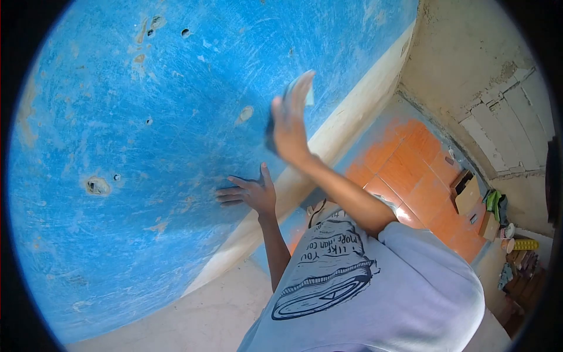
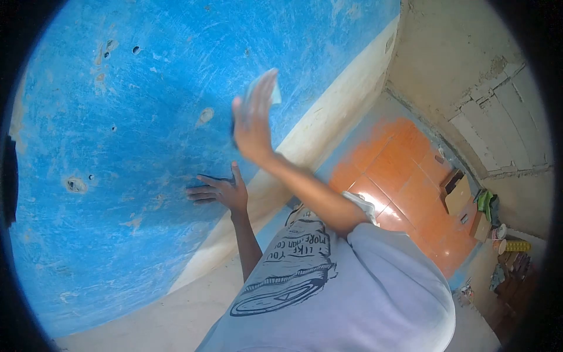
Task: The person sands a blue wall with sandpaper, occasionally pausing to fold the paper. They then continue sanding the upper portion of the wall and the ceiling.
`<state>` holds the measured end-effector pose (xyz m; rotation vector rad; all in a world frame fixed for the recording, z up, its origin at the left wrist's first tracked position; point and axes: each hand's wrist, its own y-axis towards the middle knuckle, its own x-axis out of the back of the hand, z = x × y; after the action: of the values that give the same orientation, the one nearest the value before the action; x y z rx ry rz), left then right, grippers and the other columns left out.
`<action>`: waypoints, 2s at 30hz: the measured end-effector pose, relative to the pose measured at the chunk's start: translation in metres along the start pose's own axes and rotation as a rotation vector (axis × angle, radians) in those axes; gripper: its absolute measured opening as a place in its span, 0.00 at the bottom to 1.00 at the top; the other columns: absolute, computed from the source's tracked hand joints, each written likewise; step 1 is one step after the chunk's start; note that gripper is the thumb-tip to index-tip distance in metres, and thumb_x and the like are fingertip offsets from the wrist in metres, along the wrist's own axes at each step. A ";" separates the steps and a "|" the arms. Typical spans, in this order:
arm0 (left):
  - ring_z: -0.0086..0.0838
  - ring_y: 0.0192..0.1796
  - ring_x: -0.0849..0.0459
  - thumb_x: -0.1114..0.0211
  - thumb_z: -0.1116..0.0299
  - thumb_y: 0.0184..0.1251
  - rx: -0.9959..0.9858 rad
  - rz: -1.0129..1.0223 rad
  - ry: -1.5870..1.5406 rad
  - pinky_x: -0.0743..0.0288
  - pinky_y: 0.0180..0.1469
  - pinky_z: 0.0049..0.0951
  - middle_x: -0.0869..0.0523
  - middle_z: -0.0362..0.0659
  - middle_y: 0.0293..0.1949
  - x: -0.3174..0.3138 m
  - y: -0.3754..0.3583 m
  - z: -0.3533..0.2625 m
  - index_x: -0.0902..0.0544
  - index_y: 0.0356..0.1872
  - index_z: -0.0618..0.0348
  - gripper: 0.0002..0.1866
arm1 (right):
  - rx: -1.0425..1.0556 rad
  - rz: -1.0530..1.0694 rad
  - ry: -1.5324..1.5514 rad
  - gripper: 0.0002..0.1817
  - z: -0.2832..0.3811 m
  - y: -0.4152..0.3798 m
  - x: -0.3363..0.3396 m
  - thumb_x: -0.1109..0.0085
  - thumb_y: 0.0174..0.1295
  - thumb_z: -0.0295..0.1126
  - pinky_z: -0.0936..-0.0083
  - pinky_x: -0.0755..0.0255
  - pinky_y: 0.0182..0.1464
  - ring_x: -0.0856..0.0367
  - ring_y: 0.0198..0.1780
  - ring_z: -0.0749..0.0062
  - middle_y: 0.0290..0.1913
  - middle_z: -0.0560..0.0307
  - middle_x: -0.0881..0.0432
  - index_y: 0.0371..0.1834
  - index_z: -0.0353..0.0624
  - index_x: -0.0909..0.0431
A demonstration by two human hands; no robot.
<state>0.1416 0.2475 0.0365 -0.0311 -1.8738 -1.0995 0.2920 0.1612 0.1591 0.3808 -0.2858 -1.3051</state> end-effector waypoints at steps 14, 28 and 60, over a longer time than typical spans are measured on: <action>0.86 0.72 0.80 0.38 0.30 0.63 -0.036 -0.073 -0.009 0.81 0.63 0.86 0.81 0.83 0.71 -0.012 -0.002 0.006 0.75 0.81 0.50 0.65 | 0.073 0.223 0.095 0.43 0.017 -0.045 -0.015 0.70 0.82 0.49 0.42 0.78 0.80 0.84 0.81 0.32 0.80 0.24 0.83 0.78 0.23 0.78; 0.83 0.72 0.85 0.38 0.28 0.62 -0.006 0.012 0.000 0.85 0.63 0.84 0.83 0.82 0.71 -0.006 -0.003 0.007 0.78 0.80 0.51 0.67 | -0.125 0.008 0.202 0.46 -0.008 0.012 0.001 0.74 0.80 0.56 0.45 0.84 0.79 0.88 0.81 0.36 0.80 0.27 0.86 0.78 0.25 0.80; 0.80 0.73 0.87 0.38 0.29 0.63 -0.032 -0.006 -0.002 0.87 0.63 0.83 0.85 0.79 0.72 -0.010 -0.004 0.013 0.78 0.80 0.50 0.66 | -0.043 0.047 0.256 0.47 0.047 -0.011 0.003 0.71 0.80 0.57 0.54 0.84 0.81 0.89 0.82 0.46 0.81 0.35 0.87 0.79 0.32 0.82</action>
<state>0.1366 0.2576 0.0241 -0.0453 -1.8587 -1.1337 0.2639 0.1505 0.1967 0.4968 -0.0509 -1.1995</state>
